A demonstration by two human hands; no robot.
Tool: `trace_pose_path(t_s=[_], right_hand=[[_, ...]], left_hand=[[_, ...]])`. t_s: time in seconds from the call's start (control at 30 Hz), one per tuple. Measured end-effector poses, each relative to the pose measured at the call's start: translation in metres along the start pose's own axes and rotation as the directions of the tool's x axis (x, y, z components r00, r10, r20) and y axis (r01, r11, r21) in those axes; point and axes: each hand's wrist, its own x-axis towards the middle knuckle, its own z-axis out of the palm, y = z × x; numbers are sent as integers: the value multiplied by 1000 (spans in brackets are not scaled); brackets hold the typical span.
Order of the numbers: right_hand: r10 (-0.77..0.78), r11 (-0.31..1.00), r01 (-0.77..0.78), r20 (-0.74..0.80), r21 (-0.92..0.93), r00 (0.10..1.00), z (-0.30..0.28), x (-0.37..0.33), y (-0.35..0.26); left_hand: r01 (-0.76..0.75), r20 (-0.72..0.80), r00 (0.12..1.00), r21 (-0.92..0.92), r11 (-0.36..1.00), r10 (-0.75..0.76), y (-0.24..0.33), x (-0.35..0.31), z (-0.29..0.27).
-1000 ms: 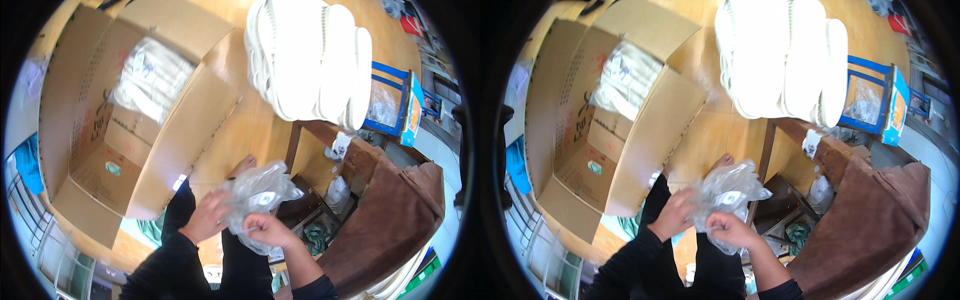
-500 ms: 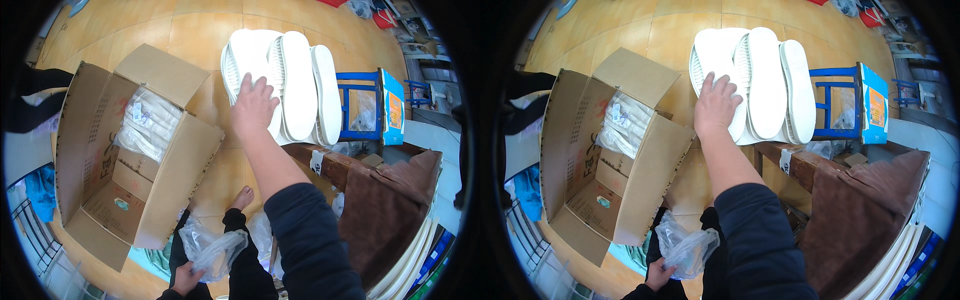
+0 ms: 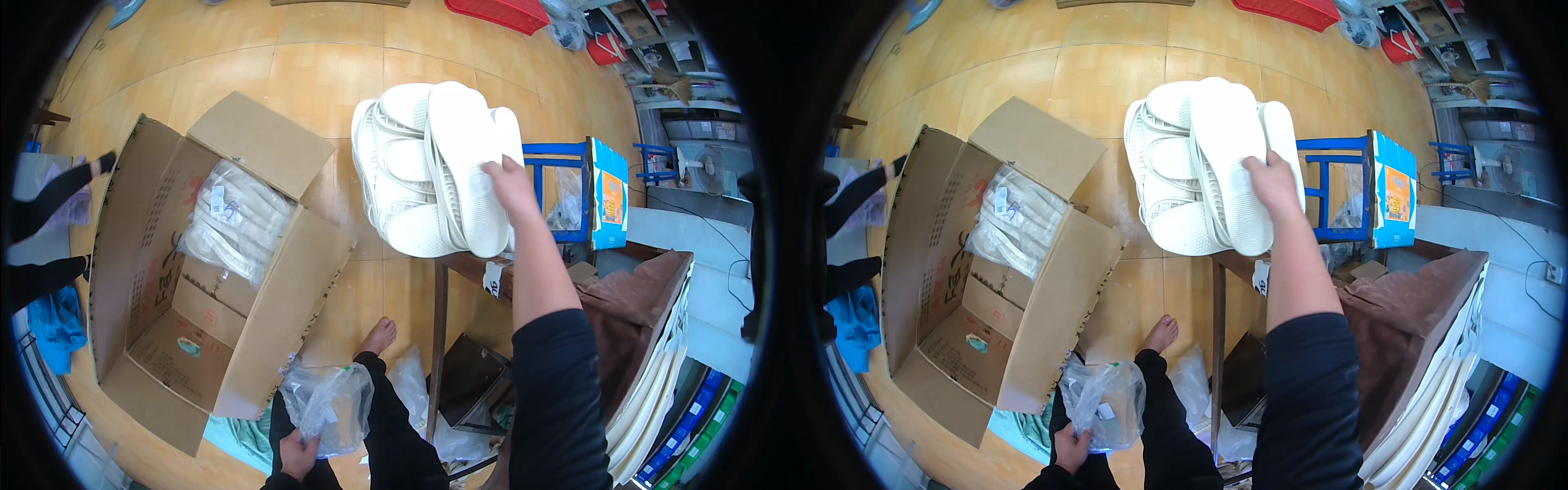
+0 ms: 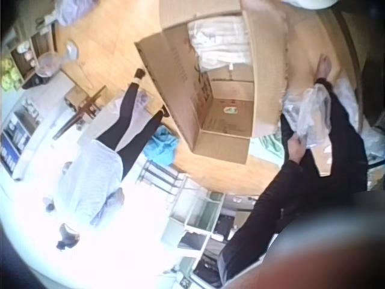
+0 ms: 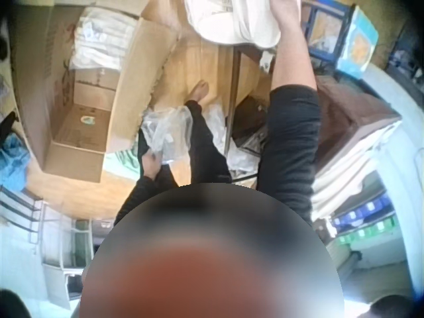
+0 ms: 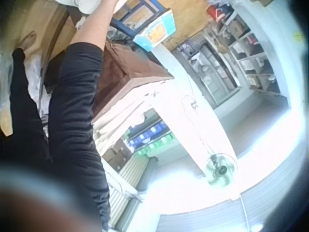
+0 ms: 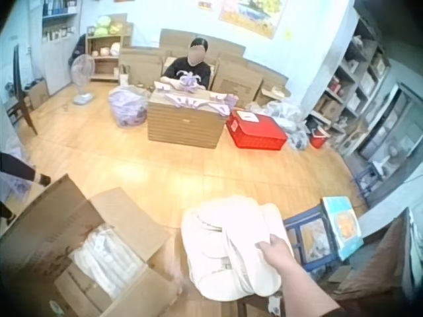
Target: The person picks up white slippers from a stack, places them into a clear plastic bag, and then puts the bag into a cardboard box. The person also briefly writes on a notepad with a pen before continuing to pack more slippers.
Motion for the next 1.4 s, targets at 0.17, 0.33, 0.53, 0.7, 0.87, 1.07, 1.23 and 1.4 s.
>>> trace_pose_path(t_s=[0.17,0.33,0.53,0.7,0.87,1.07,1.23,1.4], right_hand=[[-12,921,-11,-57,-390,998,20,12,14],[174,893,-127,70,-433,982,9,23,-1],[130,903,-115,9,-415,991,22,13,-16],[186,939,-134,140,-317,973,10,19,-23],[250,966,-219,296,-134,922,11,26,-23],[145,940,-136,4,-313,989,33,11,-25],[179,967,-145,154,-210,972,30,11,-33],[-12,913,12,3,-407,1000,61,-14,-33]], left_hand=[[-7,-12,1000,-44,999,6,1,3,3],[0,6,1000,-31,1000,1,6,8,5],[47,41,998,-20,999,-46,15,12,4],[11,17,1000,-18,1000,-11,12,12,4],[58,3,998,-19,998,-58,9,14,8],[-101,-7,995,-109,989,101,14,8,4],[-76,69,994,-76,994,81,12,5,-2],[-90,67,993,-83,992,95,15,4,-2]])
